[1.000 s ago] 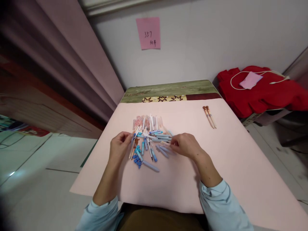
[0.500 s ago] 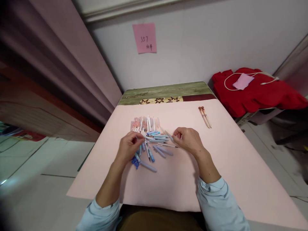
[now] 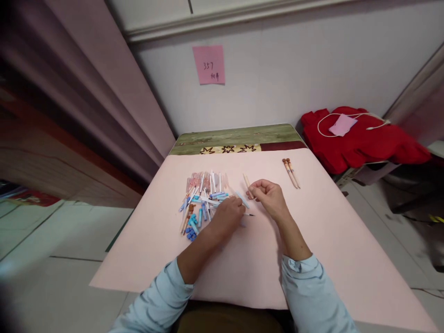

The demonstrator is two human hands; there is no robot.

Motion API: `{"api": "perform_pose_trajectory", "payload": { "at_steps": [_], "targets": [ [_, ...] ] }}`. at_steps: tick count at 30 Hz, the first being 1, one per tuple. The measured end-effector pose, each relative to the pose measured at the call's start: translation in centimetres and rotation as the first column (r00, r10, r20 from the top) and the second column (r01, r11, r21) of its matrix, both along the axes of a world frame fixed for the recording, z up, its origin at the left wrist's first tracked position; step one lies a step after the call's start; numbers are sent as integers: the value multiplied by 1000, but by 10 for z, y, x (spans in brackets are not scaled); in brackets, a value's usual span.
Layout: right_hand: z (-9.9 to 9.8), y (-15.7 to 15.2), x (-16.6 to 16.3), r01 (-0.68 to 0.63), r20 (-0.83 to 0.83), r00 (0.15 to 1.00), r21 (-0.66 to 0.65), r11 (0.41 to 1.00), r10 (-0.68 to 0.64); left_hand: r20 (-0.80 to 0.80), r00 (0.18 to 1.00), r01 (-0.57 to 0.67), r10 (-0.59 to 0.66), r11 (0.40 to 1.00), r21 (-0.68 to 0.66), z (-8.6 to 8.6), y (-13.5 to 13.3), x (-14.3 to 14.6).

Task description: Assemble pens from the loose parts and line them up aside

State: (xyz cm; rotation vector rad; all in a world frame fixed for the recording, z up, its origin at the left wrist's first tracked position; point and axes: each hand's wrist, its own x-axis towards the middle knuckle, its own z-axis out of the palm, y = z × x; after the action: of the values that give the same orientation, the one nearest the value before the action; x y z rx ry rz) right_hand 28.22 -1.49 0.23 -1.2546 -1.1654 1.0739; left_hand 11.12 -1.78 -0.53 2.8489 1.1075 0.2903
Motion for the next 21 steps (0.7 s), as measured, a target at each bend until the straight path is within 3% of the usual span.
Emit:
{"api": "perform_pose_trajectory", "payload": {
  "at_steps": [5,8,10,12,15,21],
  "targets": [
    [-2,1,-5,-5,-84,996,41,999,8,26,999,25,-26,1000,13,6,1,0],
    [-3,2,-6,43,-106,994,62,997,-36,219,976,-9,15,1000,-29,15,2,-7],
    [-2,2,-6,80,-94,993,79,994,-72,429,896,-72,112,991,-109,22,3,-16],
    [-1,1,-6,89,-69,994,93,992,-83,582,768,-163,267,960,-226,26,3,-28],
    [-1,0,-8,49,-18,999,96,994,-48,643,632,-278,433,901,-334,27,4,-43],
    [-9,1,-11,38,32,999,92,995,-41,674,624,-305,396,917,-256,20,9,-53]
  ]
}}
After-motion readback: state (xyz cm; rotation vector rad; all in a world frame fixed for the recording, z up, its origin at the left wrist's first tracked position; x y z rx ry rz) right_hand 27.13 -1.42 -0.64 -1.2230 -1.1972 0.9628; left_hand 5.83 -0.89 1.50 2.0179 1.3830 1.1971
